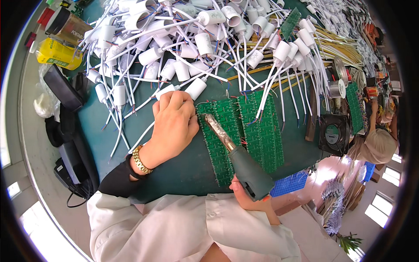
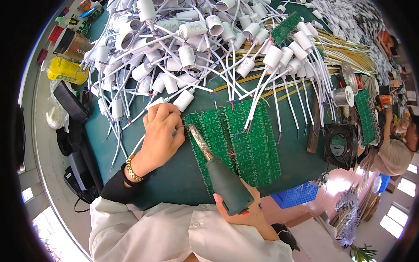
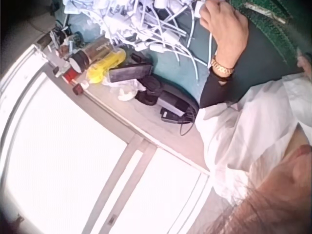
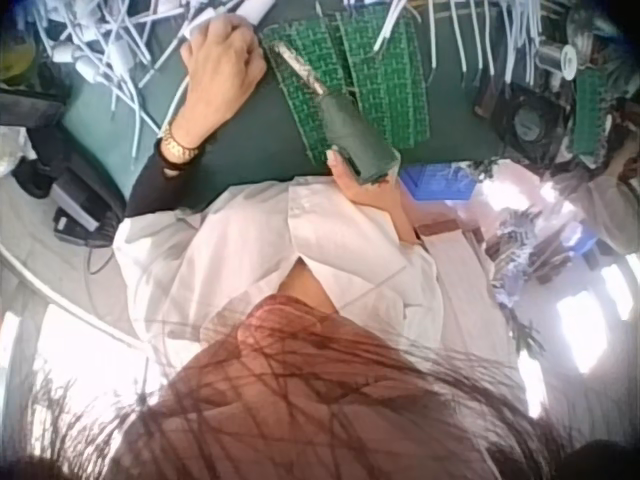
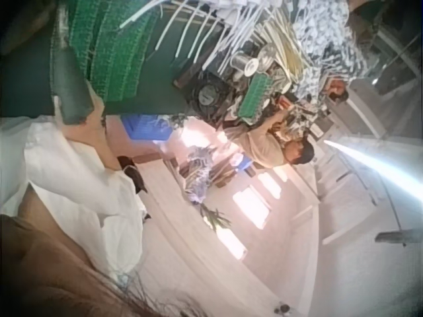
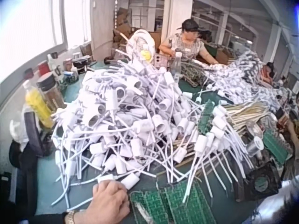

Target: The person aligns wire leads from plastic socket components onto circuit boards and solders the connections using a handheld soldering tool.

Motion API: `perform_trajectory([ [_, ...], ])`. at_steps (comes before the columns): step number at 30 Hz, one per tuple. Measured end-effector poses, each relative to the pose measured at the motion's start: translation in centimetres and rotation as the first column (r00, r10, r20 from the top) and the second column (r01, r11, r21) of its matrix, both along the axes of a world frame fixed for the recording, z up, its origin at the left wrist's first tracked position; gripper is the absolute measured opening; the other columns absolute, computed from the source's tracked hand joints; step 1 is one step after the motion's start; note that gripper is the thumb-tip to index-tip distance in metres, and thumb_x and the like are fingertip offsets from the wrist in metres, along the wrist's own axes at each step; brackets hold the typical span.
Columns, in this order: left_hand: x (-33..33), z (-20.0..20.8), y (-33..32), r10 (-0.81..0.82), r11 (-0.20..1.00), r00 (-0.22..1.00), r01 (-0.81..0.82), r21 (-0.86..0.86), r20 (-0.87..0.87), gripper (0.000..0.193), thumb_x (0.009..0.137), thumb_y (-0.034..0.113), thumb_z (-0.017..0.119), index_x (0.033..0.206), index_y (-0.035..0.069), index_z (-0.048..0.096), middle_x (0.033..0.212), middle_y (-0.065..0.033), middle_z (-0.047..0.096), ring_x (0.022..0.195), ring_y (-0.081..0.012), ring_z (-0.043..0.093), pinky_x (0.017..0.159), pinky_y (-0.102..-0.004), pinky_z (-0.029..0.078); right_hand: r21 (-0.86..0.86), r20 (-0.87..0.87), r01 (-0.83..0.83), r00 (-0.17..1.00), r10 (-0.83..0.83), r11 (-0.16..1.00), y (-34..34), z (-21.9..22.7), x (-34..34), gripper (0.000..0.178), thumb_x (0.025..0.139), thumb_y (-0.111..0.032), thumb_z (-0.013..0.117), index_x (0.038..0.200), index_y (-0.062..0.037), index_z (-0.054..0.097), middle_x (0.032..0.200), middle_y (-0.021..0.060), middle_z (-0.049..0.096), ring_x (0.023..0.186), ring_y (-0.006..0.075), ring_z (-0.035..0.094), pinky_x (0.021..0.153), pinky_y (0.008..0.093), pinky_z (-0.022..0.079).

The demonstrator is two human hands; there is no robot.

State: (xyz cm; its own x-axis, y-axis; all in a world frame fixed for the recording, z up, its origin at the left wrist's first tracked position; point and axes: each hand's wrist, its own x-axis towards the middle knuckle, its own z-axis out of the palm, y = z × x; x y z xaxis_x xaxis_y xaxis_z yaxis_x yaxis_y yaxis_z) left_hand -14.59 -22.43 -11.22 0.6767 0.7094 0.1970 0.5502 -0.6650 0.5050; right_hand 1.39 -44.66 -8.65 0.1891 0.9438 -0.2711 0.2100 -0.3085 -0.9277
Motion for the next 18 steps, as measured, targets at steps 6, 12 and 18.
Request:
perform_trajectory([
  [6,0.1,0.2,0.1,-0.007,1.000,1.000,0.007,0.015,0.005,0.015,0.073,0.005,0.068,0.086,0.004,0.060,0.109,-0.0062,0.054,0.108,-0.0296,0.047,0.086,-0.0435,0.035,0.185,0.131,-0.038,0.991,0.014,0.982,-1.3,-0.6,0.4,0.033,0.089,-0.006,0.060,0.121,-0.0022,0.052,0.086,0.0090,0.061,0.069,0.0142,0.062,0.061,0.0293,0.051],
  [12,0.0,0.3,-0.1,0.001,1.000,1.000,-0.001,0.009,-0.004,0.015,0.074,0.005,0.067,0.087,0.004,0.061,0.109,-0.0068,0.053,0.107,-0.0299,0.047,0.087,-0.0438,0.035,0.057,0.128,0.153,0.979,-0.159,0.987,-1.1,0.2,-0.4,0.016,0.073,-0.009,0.075,0.088,-0.0058,0.071,0.076,0.0068,0.071,0.064,0.0194,0.070,0.061,0.0288,0.056],
  [18,0.1,0.4,-0.2,0.005,1.000,1.000,-0.005,0.003,-0.011,0.014,0.075,0.002,0.067,0.086,0.006,0.058,0.110,-0.0069,0.053,0.108,-0.0296,0.047,0.089,-0.0416,0.036,0.141,0.152,-0.080,0.987,0.059,0.987,-1.3,-0.2,0.5,0.037,0.089,-0.006,0.061,0.124,-0.0029,0.050,0.088,0.0086,0.061,0.071,0.0144,0.062,0.063,0.0296,0.052],
])
